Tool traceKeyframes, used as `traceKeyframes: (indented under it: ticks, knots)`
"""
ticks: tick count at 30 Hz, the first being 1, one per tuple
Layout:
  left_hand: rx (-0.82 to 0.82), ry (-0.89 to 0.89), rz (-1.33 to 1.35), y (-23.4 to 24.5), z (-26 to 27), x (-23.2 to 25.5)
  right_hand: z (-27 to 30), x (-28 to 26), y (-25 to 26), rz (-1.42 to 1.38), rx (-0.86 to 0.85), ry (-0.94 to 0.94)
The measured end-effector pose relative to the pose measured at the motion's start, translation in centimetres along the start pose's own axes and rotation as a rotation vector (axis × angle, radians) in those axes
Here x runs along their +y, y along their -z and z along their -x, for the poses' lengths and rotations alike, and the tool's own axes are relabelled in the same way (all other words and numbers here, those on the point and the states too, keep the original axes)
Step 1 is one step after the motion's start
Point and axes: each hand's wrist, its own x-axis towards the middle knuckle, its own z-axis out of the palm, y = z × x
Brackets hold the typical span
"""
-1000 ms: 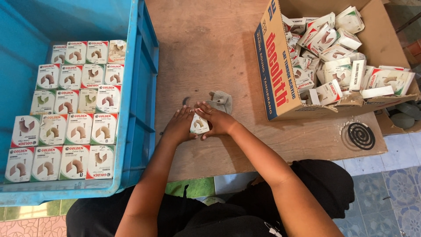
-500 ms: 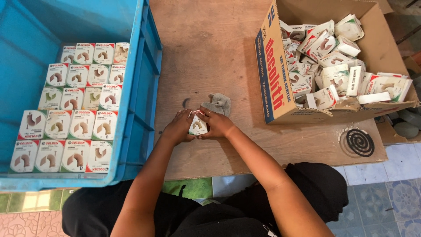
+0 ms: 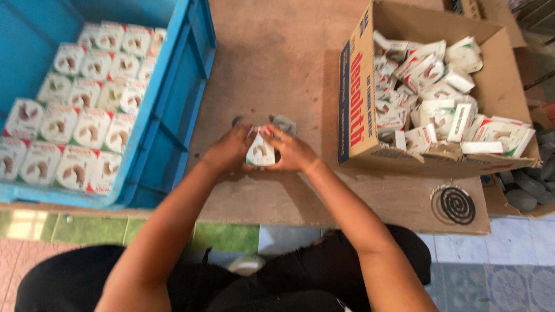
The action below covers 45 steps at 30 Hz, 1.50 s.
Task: The person sits on the floor and repeatedly wipes small white boxes with a cloth, then places them into a blue crate. The person handles the boxes one at a time from a cardboard box and arranges them in the crate.
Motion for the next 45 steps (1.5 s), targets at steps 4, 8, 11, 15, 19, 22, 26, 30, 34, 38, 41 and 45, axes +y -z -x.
traceKeyframes:
  ticks: [4, 8, 11, 15, 19, 22, 26, 30, 34, 38, 41, 45]
  knots:
    - [0.038, -0.059, -0.105, 2.6, -0.2, -0.8, -1.1, -1.0, 2.5, -0.026, 0.041, 0.007]
    - [0.184, -0.155, -0.26, 6.2, -0.1, -1.6, -2.4, -3.7, 6.9, -0.066, 0.11, 0.046]
    - [0.221, -0.197, -0.248, 9.6, 0.9, -2.2, -3.6, -5.3, 9.0, -0.049, 0.138, 0.035]
    - [0.25, -0.235, -0.21, 11.8, 1.3, -4.0, -5.6, -7.0, 10.8, 0.005, 0.149, 0.061]
    - [0.247, -0.247, -0.174, 13.6, 1.5, -6.9, -8.5, -8.5, 12.0, 0.028, 0.156, 0.073]
    - [0.248, -0.262, -0.097, 15.5, 1.2, -9.8, -11.5, -9.5, 13.1, 0.045, 0.17, 0.058]
    - [0.332, -0.337, -0.119, 17.3, 0.6, -14.8, -16.1, -10.3, 13.6, 0.08, 0.185, 0.07]
    - [0.385, -0.323, -0.151, 19.1, 0.2, -20.5, -22.1, -12.0, 14.0, 0.121, 0.199, 0.074]
    - [0.37, -0.296, -0.103, 20.9, 0.4, -26.9, -28.8, -12.9, 12.7, 0.147, 0.179, 0.113]
    - [0.338, -0.214, -0.074, 20.8, 0.4, -34.0, -36.7, -12.8, 9.2, 0.05, 0.088, 0.122]
    - [0.362, -0.11, -0.2, 18.8, -0.3, -39.0, -42.4, -12.5, 5.4, 0.041, -0.051, 0.04]
    - [0.329, 0.074, -0.351, 14.2, -2.1, -45.5, -49.3, -11.0, -0.2, 0.118, -0.217, -0.039]
